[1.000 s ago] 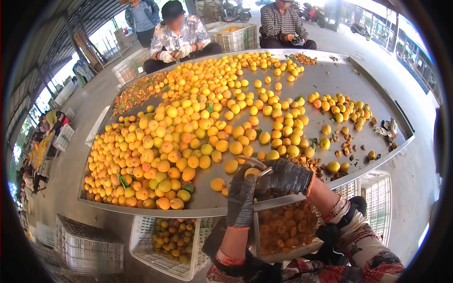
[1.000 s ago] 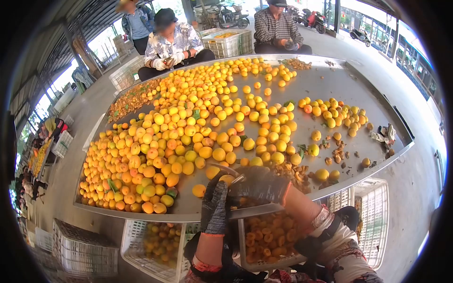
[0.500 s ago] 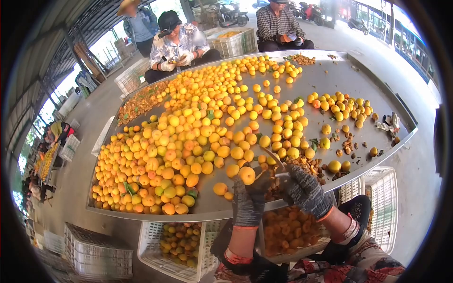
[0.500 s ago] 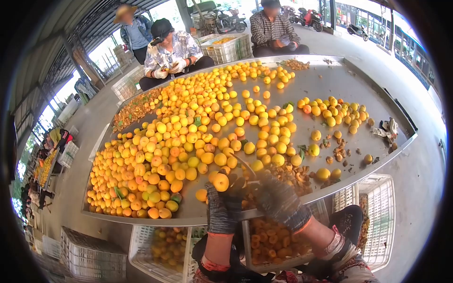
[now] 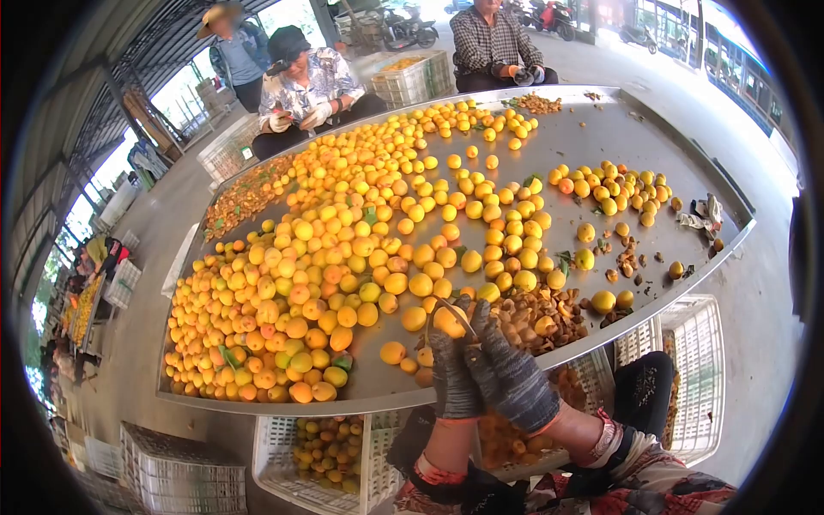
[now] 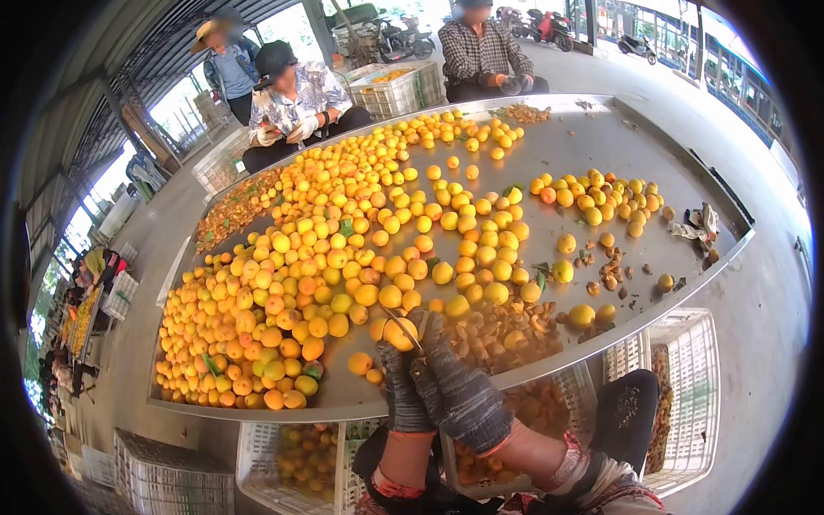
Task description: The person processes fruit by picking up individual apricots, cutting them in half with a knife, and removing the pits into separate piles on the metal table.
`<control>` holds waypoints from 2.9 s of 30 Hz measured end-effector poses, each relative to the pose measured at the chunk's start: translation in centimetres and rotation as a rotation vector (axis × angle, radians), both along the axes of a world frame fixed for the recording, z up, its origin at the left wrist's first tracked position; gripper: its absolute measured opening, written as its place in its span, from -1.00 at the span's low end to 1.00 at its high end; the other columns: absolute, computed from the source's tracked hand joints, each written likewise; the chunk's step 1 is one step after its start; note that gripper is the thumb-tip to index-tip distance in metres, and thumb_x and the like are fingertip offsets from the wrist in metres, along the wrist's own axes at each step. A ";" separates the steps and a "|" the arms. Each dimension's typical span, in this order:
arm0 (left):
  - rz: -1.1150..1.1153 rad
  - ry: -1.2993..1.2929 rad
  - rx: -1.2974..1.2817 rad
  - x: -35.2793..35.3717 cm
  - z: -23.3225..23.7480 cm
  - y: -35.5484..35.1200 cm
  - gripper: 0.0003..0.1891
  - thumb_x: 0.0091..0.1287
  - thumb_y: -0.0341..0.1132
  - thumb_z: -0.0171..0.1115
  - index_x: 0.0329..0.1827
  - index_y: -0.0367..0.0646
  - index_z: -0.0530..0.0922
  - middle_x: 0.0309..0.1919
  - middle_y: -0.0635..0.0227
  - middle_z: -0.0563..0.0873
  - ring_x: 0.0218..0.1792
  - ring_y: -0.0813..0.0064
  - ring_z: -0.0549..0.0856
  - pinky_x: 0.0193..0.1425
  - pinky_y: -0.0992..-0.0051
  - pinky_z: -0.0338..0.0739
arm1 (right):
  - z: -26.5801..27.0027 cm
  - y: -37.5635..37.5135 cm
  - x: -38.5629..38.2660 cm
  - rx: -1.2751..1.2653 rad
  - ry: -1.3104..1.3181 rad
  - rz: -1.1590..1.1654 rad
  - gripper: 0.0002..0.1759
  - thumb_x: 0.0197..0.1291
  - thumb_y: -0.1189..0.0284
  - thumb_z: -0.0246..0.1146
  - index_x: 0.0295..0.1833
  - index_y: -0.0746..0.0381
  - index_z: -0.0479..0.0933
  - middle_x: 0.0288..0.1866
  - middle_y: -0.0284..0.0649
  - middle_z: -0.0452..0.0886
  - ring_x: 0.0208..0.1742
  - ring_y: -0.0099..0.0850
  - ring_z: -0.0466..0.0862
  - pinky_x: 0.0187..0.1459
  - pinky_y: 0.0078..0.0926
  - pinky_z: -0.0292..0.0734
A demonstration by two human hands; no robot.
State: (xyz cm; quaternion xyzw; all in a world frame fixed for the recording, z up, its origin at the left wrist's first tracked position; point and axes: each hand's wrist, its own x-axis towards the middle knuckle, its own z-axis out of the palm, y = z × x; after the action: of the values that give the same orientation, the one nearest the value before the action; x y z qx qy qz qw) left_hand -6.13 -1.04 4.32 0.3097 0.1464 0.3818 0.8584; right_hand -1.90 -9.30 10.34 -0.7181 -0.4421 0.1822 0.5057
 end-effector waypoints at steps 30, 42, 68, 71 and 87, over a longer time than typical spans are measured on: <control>-0.067 0.026 -0.017 -0.2 3.9 -0.6 -0.23 0.23 0.20 0.01 0.18 -0.42 0.29 0.05 0.09 0.51 0.06 0.31 0.49 0.19 0.44 0.36 | -3.6 -1.1 1.6 -0.034 -0.226 0.148 -0.68 0.14 0.62 0.10 0.05 0.39 0.39 -0.09 -0.08 0.54 -0.11 -0.29 0.58 -0.12 -0.41 0.51; 0.252 0.276 0.274 -0.2 1.3 0.4 -0.63 0.28 -0.02 0.10 -0.16 -0.18 0.48 -0.41 0.35 0.56 -0.45 0.56 0.55 -0.39 0.63 0.47 | -2.1 -1.8 3.7 0.116 -0.436 0.259 -0.37 0.10 0.65 0.09 0.33 0.34 0.12 0.10 -0.02 0.48 0.03 -0.19 0.55 0.01 -0.45 0.44; 0.205 0.398 0.384 -0.4 2.6 -0.4 -0.79 0.29 -0.31 0.13 -0.11 -0.24 0.44 -0.32 0.40 0.56 -0.34 0.65 0.51 -0.31 0.65 0.44 | -2.4 -1.3 5.4 0.240 -0.498 0.406 -0.46 -0.04 0.52 0.28 0.14 0.28 0.37 -0.15 -0.08 0.58 -0.13 -0.15 0.60 -0.20 -0.33 0.54; 0.204 0.409 0.436 0.0 1.9 -0.6 -0.77 0.30 -0.29 0.11 -0.10 -0.25 0.44 -0.31 0.40 0.57 -0.33 0.63 0.52 -0.30 0.63 0.45 | 1.8 -2.1 3.6 0.050 0.010 0.277 -0.61 0.08 0.48 0.19 0.07 0.29 0.41 -0.14 -0.10 0.57 -0.12 -0.22 0.59 -0.16 -0.39 0.51; -0.288 0.460 0.040 -0.4 1.7 0.3 -0.54 0.34 -0.07 0.00 0.08 -0.30 0.39 -0.08 0.24 0.56 -0.12 0.46 0.57 -0.03 0.51 0.50 | 0.0 -2.0 7.8 0.055 -0.067 0.408 -0.22 -0.14 0.19 0.44 0.23 0.19 0.33 0.11 -0.09 0.45 0.10 -0.23 0.49 0.09 -0.38 0.40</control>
State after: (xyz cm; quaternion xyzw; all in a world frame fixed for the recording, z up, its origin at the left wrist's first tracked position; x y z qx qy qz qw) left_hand -6.53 -0.74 6.02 0.4230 0.2844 0.1781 0.8417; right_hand 5.90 -11.27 10.38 -0.6054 -0.5997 0.2447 0.4625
